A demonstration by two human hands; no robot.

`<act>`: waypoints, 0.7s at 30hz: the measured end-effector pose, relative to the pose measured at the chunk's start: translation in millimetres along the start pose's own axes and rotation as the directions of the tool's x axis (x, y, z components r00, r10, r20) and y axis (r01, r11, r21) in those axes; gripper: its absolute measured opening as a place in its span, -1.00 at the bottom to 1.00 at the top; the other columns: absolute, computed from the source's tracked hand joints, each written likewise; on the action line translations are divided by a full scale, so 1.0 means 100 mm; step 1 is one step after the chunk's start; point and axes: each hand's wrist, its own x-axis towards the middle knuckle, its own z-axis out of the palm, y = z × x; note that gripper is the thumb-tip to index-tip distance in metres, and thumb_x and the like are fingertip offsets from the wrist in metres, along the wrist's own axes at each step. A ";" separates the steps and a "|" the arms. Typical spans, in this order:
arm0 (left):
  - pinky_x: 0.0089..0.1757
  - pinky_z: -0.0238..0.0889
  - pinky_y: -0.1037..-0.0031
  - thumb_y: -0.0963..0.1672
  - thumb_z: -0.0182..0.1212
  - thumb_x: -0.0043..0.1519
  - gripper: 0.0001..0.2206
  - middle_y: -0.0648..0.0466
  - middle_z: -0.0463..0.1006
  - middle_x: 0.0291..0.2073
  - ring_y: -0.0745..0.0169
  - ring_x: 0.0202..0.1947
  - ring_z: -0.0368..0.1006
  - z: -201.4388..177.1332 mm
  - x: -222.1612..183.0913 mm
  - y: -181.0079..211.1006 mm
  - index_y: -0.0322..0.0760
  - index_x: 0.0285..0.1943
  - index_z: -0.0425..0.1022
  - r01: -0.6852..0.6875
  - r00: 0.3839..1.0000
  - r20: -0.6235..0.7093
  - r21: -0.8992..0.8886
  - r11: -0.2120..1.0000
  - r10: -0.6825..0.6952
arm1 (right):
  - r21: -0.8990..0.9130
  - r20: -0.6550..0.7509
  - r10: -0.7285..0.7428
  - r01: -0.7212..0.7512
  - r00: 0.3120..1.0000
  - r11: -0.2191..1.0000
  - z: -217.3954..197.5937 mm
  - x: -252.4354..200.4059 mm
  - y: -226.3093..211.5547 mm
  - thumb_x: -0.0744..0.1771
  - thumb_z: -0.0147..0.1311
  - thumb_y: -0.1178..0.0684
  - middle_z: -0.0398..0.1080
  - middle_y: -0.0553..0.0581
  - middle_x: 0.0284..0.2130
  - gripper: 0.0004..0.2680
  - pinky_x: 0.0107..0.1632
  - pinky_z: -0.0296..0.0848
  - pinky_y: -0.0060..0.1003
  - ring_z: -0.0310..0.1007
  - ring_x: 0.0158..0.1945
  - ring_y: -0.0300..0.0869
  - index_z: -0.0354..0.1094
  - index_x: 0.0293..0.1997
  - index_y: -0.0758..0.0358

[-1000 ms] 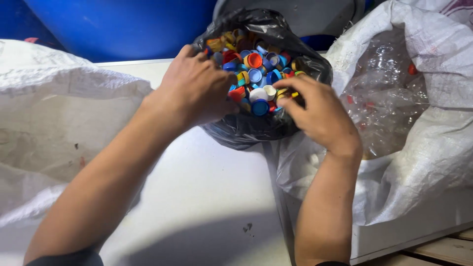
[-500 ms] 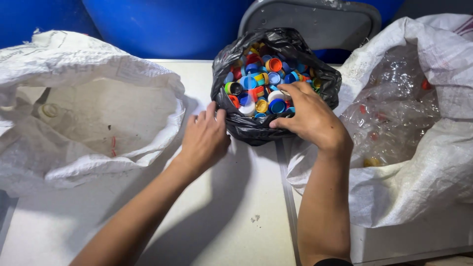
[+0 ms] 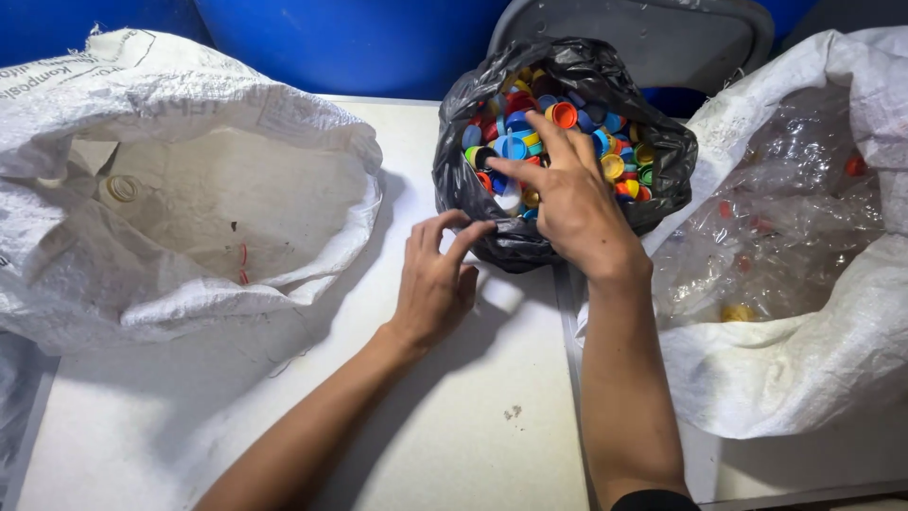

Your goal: The person sorts plastic bottles and bottle caps by hand. They pick up clear plastic bottles from a white sack, screw on caps from a black bag, and place the assembled bottles into another white sack.

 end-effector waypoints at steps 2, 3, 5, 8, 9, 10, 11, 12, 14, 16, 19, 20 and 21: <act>0.18 0.19 0.11 -0.33 0.25 -0.03 -0.40 -0.13 0.36 0.15 -0.19 0.16 0.29 0.02 -0.01 -0.05 -0.16 0.27 0.43 0.003 1.000 0.022 -0.037 0.999 -0.003 | -0.048 -0.018 -0.027 0.026 0.999 0.999 0.02 0.03 0.00 0.10 0.01 0.45 0.16 0.31 0.40 -0.44 0.33 0.23 -0.11 0.10 0.38 0.14 0.57 0.14 -0.01; 0.16 0.22 0.13 -0.34 0.23 -0.04 -0.41 -0.15 0.36 0.13 -0.18 0.14 0.31 0.03 0.00 -0.07 -0.18 0.25 0.44 0.008 1.000 0.008 -0.082 0.997 -0.007 | -0.051 -0.077 -0.005 0.001 0.997 0.999 0.00 0.06 0.01 0.15 0.16 0.33 0.17 0.32 0.36 -0.60 0.34 0.24 -0.10 0.11 0.37 0.14 0.59 0.03 0.04; 0.14 0.25 0.16 -0.35 0.21 -0.04 -0.42 -0.17 0.36 0.12 -0.18 0.12 0.32 0.05 0.00 -0.12 -0.20 0.23 0.46 0.015 1.000 -0.007 -0.131 0.991 -0.016 | -0.054 -0.131 0.017 -0.024 0.991 0.998 -0.03 0.07 0.05 0.21 0.31 0.21 0.18 0.32 0.33 -0.76 0.35 0.24 -0.09 0.12 0.37 0.15 0.61 -0.07 0.09; 0.08 0.34 0.25 -0.35 0.18 -0.02 -0.46 -0.15 0.36 0.15 -0.14 0.13 0.36 0.05 0.00 -0.16 -0.20 0.20 0.45 0.086 0.996 0.023 -0.245 0.966 -0.083 | -0.097 -0.189 0.034 -0.053 0.981 0.994 -0.07 0.04 0.12 0.26 0.34 0.14 0.27 0.26 0.29 -0.84 0.34 0.25 -0.08 0.18 0.33 0.15 0.62 -0.10 0.11; 0.09 0.33 0.24 -0.35 0.20 -0.02 -0.47 -0.16 0.36 0.15 -0.15 0.13 0.35 0.04 0.02 -0.17 -0.22 0.20 0.45 0.089 0.996 0.029 -0.259 0.962 -0.084 | -0.069 -0.194 0.049 -0.064 0.980 0.996 -0.08 0.06 0.12 0.28 0.33 0.14 0.32 0.23 0.25 -0.82 0.32 0.28 -0.09 0.23 0.30 0.12 0.61 -0.05 0.11; 0.11 0.31 0.22 -0.35 0.21 -0.01 -0.47 -0.17 0.35 0.16 -0.16 0.13 0.35 0.03 0.04 -0.18 -0.24 0.19 0.45 0.092 0.996 0.035 -0.273 0.958 -0.085 | -0.040 -0.197 0.065 -0.075 0.978 0.996 -0.09 0.07 0.13 0.29 0.31 0.15 0.37 0.19 0.22 -0.81 0.31 0.31 -0.10 0.28 0.27 0.09 0.61 -0.01 0.10; 0.11 0.31 0.22 -0.35 0.21 -0.01 -0.47 -0.17 0.35 0.16 -0.16 0.13 0.35 0.03 0.03 -0.19 -0.24 0.19 0.45 0.102 0.995 0.040 -0.276 0.956 -0.095 | -0.039 -0.187 0.071 -0.079 0.980 0.996 -0.09 0.06 0.11 0.29 0.31 0.15 0.37 0.19 0.22 -0.81 0.31 0.31 -0.10 0.28 0.27 0.09 0.61 -0.01 0.10; 0.11 0.31 0.22 -0.34 0.22 0.00 -0.49 -0.17 0.35 0.16 -0.16 0.13 0.35 0.02 0.02 -0.19 -0.25 0.19 0.45 0.118 0.993 0.057 -0.303 0.946 -0.105 | -0.090 -0.196 0.035 -0.054 0.980 0.994 -0.08 0.05 0.09 0.30 0.31 0.15 0.39 0.20 0.20 -0.81 0.29 0.32 -0.09 0.30 0.24 0.09 0.61 0.00 0.10; 0.11 0.30 0.22 -0.33 0.23 0.00 -0.50 -0.18 0.35 0.16 -0.16 0.12 0.35 0.03 0.03 -0.19 -0.26 0.18 0.45 0.125 0.991 0.078 -0.338 0.933 -0.105 | -0.151 -0.209 0.006 -0.038 0.978 0.988 -0.12 0.03 0.02 0.31 0.31 0.15 0.42 0.20 0.17 -0.82 0.27 0.32 -0.09 0.31 0.22 0.08 0.62 0.01 0.10; 0.14 0.29 0.22 -0.32 0.23 0.03 -0.53 -0.19 0.34 0.17 -0.19 0.15 0.34 0.00 0.04 -0.22 -0.29 0.18 0.44 0.147 0.989 0.063 -0.365 0.919 -0.133 | -0.100 -0.270 0.034 -0.063 0.962 0.993 -0.14 0.08 -0.10 0.34 0.30 0.15 0.46 0.19 0.10 -0.83 0.22 0.36 -0.11 0.36 0.17 0.06 0.59 0.03 0.17; 0.18 0.26 0.20 -0.31 0.22 0.03 -0.55 -0.18 0.36 0.15 -0.18 0.15 0.35 -0.03 0.05 -0.22 -0.29 0.16 0.45 0.155 0.988 0.068 -0.391 0.907 -0.139 | -0.056 -0.335 0.086 -0.111 0.938 0.992 -0.07 0.21 -0.25 0.40 0.26 0.16 0.51 0.14 0.00 -0.87 0.17 0.41 -0.17 0.44 0.08 -0.01 0.58 0.05 0.16; 0.18 0.26 0.20 -0.31 0.22 0.03 -0.55 -0.18 0.36 0.15 -0.18 0.15 0.35 -0.02 0.06 -0.23 -0.29 0.16 0.45 0.155 0.988 0.061 -0.391 0.907 -0.142 | -0.059 -0.333 0.078 -0.104 0.940 0.993 -0.05 0.32 -0.31 0.40 0.26 0.16 0.51 0.14 0.00 -0.87 0.17 0.41 -0.17 0.44 0.08 -0.01 0.58 0.05 0.16; 0.18 0.25 0.20 -0.30 0.22 0.05 -0.56 -0.18 0.36 0.15 -0.19 0.16 0.35 -0.02 0.05 -0.23 -0.30 0.16 0.44 0.155 0.988 0.060 -0.399 0.904 -0.142 | -0.103 -0.327 0.029 -0.065 0.945 0.993 -0.02 0.41 -0.38 0.40 0.25 0.16 0.51 0.15 -0.04 -0.89 0.17 0.40 -0.15 0.45 0.06 0.00 0.57 0.02 0.19</act>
